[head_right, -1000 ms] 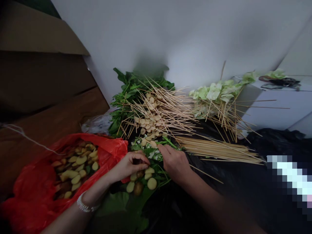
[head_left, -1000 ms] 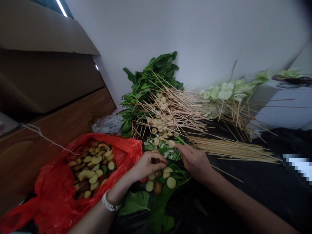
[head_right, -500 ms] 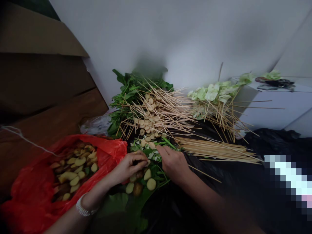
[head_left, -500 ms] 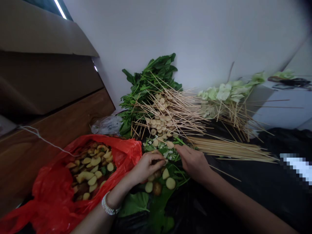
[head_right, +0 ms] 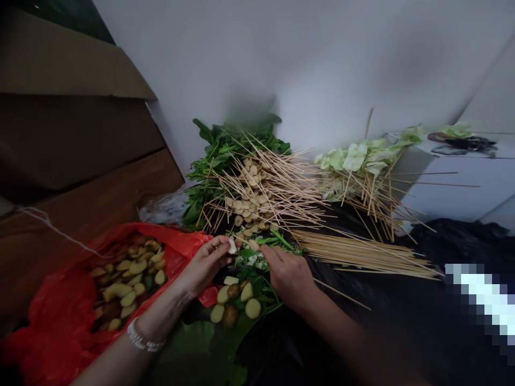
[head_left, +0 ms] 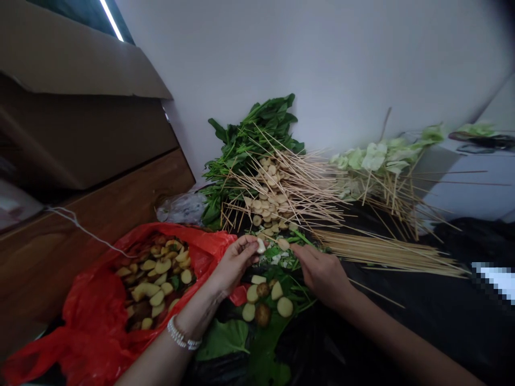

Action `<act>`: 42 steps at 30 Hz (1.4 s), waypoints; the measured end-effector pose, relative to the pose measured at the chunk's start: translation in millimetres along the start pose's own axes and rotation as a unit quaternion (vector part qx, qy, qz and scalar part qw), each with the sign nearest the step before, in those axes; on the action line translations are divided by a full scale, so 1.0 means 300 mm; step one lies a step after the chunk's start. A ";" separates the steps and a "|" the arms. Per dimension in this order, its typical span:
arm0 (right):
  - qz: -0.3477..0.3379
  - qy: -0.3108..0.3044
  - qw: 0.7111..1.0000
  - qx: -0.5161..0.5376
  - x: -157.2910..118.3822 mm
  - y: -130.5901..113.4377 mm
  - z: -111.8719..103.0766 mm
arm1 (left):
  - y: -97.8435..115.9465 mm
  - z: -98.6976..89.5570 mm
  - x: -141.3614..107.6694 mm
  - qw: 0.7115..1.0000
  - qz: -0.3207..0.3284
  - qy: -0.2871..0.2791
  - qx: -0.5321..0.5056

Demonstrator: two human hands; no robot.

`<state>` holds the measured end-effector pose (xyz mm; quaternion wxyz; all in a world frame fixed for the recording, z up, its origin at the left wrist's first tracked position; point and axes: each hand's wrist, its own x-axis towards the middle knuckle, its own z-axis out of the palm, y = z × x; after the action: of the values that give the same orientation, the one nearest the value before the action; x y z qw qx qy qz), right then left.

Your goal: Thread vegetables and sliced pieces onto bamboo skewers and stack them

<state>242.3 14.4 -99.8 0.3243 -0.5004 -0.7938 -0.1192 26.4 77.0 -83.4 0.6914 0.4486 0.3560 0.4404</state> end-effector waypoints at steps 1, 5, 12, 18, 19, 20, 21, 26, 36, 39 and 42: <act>-0.001 -0.003 1.000 0.002 -0.001 0.000 0.001 | -0.001 -0.001 0.002 1.000 0.010 0.009 0.001; 0.001 -0.007 1.000 0.005 -0.001 -0.001 0.002 | -0.001 -0.001 0.005 1.000 0.022 0.014 -0.006; -0.005 -0.006 1.000 0.007 0.000 -0.004 -0.004 | -0.008 -0.002 0.001 1.000 -0.018 0.009 0.016; -0.001 -0.002 1.000 0.008 -0.004 -0.010 -0.004 | -0.025 -0.016 0.008 0.999 0.022 0.005 0.045; -0.002 0.000 1.000 0.011 -0.005 -0.011 -0.004 | -0.022 -0.016 0.009 1.000 0.021 0.008 0.019; -0.004 0.000 1.000 0.012 -0.005 -0.013 -0.003 | -0.017 -0.015 0.009 1.000 0.017 0.010 -0.015; -0.005 0.001 1.000 0.013 -0.006 -0.014 -0.002 | -0.010 -0.015 0.010 0.999 0.012 0.010 -0.049; -0.010 -0.004 1.000 0.009 -0.009 -0.021 0.003 | 0.015 -0.018 0.013 0.990 -0.015 0.015 -0.139; -0.019 -0.012 1.000 0.010 -0.009 -0.026 0.004 | 0.010 -0.025 0.016 0.988 -0.026 0.040 -0.150; -0.018 -0.011 1.000 0.006 -0.010 -0.026 0.007 | 0.012 -0.022 0.014 0.989 -0.024 0.039 -0.144; -0.018 -0.011 1.000 0.005 -0.010 -0.025 0.008 | 0.012 -0.021 0.015 0.989 -0.022 0.036 -0.139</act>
<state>235.7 10.1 -102.5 0.3159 -0.4861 -0.8065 -0.1159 21.2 83.9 -82.6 0.7435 0.3240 0.3260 0.4858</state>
